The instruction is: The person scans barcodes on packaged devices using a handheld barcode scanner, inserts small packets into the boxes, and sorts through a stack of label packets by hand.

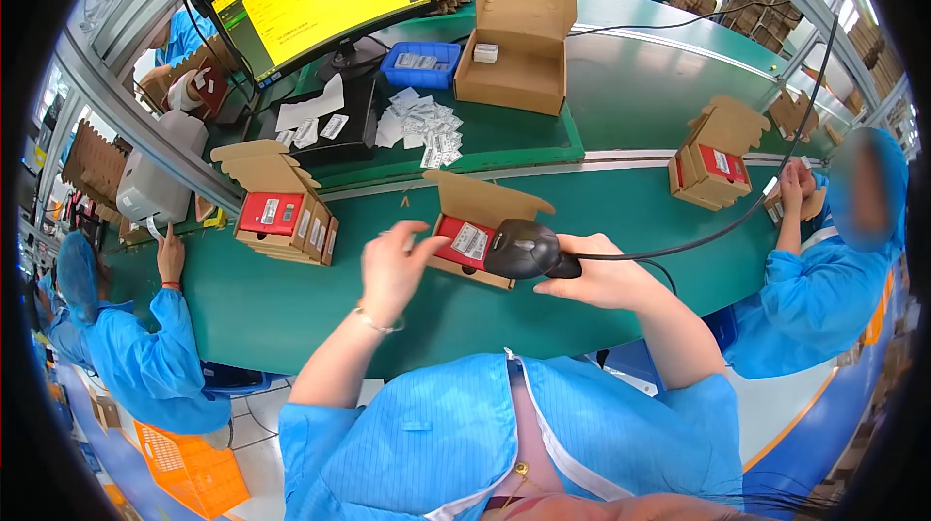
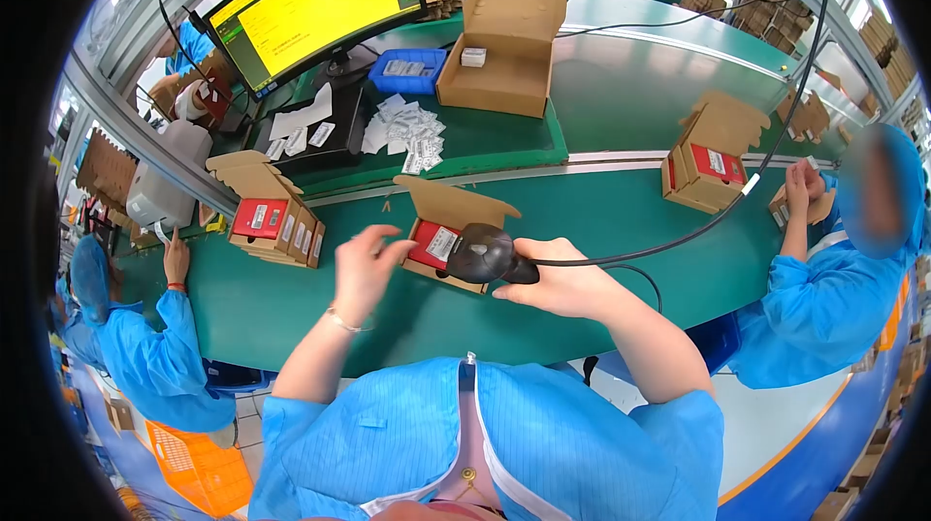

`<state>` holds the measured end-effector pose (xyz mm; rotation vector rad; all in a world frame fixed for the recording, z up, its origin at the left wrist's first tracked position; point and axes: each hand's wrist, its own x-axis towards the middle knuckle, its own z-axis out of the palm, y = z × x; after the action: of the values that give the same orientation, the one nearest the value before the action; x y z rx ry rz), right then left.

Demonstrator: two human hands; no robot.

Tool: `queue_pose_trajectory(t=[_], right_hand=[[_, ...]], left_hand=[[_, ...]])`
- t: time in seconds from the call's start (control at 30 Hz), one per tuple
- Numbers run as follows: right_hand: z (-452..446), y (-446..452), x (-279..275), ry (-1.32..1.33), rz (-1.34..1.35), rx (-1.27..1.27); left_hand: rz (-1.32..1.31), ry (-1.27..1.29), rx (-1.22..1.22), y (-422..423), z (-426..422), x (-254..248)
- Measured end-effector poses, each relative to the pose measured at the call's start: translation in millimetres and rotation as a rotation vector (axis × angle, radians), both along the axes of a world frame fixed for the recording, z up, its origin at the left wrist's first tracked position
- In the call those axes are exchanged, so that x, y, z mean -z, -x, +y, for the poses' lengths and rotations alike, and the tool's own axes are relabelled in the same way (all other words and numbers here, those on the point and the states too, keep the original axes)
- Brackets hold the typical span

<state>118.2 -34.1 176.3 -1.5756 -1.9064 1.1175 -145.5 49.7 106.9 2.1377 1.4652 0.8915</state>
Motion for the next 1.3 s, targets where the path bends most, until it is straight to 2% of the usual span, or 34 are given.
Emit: queue_pose_trajectory(t=[0.03, 0.07, 0.1, 0.17, 0.2, 0.27, 0.3, 0.37, 0.4, 0.47, 0.67, 0.73, 0.77, 0.83, 0.93, 1.1, 1.17, 1.23, 1.3], right_hand=[[1, 1, -1, 0.018, 0.005, -0.001], [3, 2, -2, 0.018, 0.011, -0.004], [5, 3, -2, 0.017, -0.017, -0.002], [7, 5, 0, 0.010, -0.038, -0.011], [9, 6, 2, 0.005, -0.022, 0.001], [13, 6, 12, -0.019, -0.039, 0.012], [15, 5, 16, -0.027, -0.023, 0.002], [14, 5, 16, -0.007, -0.026, 0.006], [11, 5, 14, -0.014, -0.026, -0.002], [8, 5, 8, -0.025, 0.014, 0.013], [-1, 3, 6, -0.053, 0.046, -0.007], [-3, 4, 6, -0.071, 0.068, -0.047], [-6, 6, 7, -0.123, 0.139, -0.062], [-10, 8, 8, -0.148, 0.211, -0.097], [-20, 14, -8, -0.175, 0.267, -0.107], [-28, 25, -18, -0.293, 0.375, -0.141], [-28, 27, -20, -0.314, 0.399, -0.152], [-32, 26, -21, -0.346, 0.373, -0.121], [-35, 20, -16, -0.347, 0.364, -0.111]], left_hand=[[-0.051, -0.130, -0.031, 17, 1, -5], [-0.099, -0.092, -0.144, 33, 1, -19], [-0.100, -0.279, -0.166, 53, 6, -29], [-0.116, -0.419, -0.310, 103, 23, -40], [-0.039, -0.432, -0.404, 125, 28, -49], [0.285, -0.448, -0.589, 168, 42, -55], [0.363, -0.498, -0.642, 185, 50, -51], [0.399, -0.406, -0.663, 215, 64, -37], [0.359, -0.359, -0.602, 230, 74, -24], [0.059, 0.002, -0.558, 237, 83, -16], [0.133, 0.029, -0.511, 261, 107, -6], [0.207, -0.159, -0.375, 270, 113, 2], [0.317, -0.156, -0.402, 265, 111, 0], [0.319, -0.167, -0.425, 256, 104, -4], [0.167, -0.152, -0.427, 242, 90, -6], [-0.155, 0.090, -0.311, 181, 54, -24], [-0.126, 0.167, -0.307, 144, 37, -39], [-0.164, 0.111, -0.243, 121, 30, -35], [-0.080, 0.128, -0.183, 111, 35, -25]])
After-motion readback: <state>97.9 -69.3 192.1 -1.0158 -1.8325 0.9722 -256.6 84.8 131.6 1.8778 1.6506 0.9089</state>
